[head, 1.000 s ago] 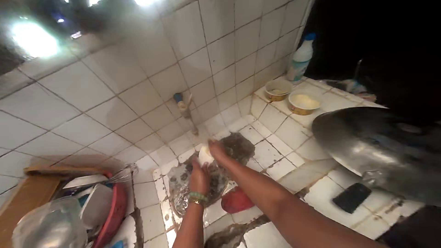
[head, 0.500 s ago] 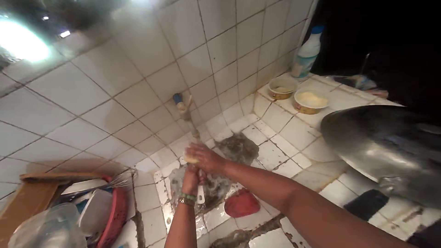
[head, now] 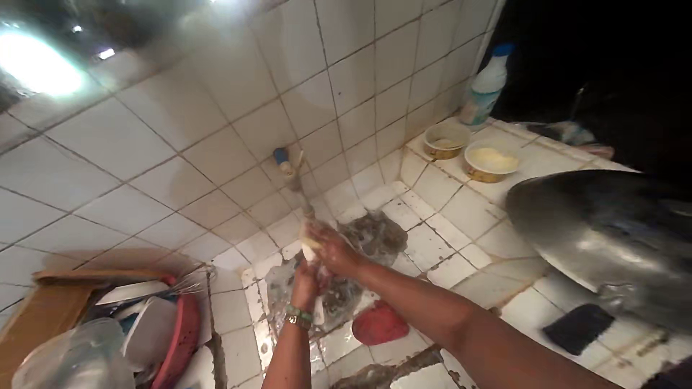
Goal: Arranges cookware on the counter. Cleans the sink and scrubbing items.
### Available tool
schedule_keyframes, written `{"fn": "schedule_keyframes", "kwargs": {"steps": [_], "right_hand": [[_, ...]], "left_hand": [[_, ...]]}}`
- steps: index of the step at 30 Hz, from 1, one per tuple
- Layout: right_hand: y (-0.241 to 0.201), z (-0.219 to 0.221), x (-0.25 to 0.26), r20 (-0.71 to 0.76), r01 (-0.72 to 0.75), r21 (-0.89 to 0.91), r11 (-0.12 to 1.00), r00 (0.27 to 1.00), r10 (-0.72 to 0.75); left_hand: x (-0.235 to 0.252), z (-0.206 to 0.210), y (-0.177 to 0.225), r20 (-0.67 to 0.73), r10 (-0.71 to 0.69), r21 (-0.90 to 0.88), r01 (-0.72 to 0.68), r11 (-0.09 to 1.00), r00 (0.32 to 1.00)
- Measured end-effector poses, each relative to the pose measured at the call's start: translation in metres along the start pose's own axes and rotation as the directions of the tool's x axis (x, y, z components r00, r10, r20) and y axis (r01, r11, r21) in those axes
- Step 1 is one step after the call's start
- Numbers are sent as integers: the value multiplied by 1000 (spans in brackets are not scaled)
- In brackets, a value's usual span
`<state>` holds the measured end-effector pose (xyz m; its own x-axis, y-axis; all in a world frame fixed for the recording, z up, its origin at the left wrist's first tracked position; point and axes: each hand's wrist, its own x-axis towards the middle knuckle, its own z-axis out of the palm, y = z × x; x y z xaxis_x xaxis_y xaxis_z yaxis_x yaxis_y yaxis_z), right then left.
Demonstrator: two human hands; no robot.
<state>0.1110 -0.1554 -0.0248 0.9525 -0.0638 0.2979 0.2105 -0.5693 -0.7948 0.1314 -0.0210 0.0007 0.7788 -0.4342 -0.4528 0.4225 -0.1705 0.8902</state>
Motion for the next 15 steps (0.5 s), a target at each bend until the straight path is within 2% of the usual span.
{"fn": "schedule_keyframes", "kwargs": {"steps": [2, 4, 6, 9, 10, 13, 15], "right_hand": [[-1, 8, -8, 115, 101, -7, 995, 988, -99], [-9, -3, -3, 267, 39, 14, 999, 963, -42], [-8, -8, 4, 195, -40, 28, 999, 980, 34], [-8, -14, 12, 119, -187, -17, 982, 975, 188], [-9, -15, 14, 101, -257, -16, 966, 961, 257], [-11, -16, 21, 94, -318, -91, 944, 941, 326], [-22, -26, 30, 136, -470, -80, 879, 869, 476]], "left_hand": [[1, 0, -2, -43, -2, -26, 1, 1000, 999], [2, -3, -6, -32, 32, 52, -30, 998, 999], [1, -3, -6, 6, 48, 237, -49, 970, 999], [0, 1, -6, 18, 32, 540, -37, 841, 999], [-1, 3, -6, 26, 38, 591, -46, 805, 999], [-4, 8, -5, 42, 24, 624, -45, 780, 999], [-4, 12, -7, 33, 10, 611, -28, 791, 999]]}}
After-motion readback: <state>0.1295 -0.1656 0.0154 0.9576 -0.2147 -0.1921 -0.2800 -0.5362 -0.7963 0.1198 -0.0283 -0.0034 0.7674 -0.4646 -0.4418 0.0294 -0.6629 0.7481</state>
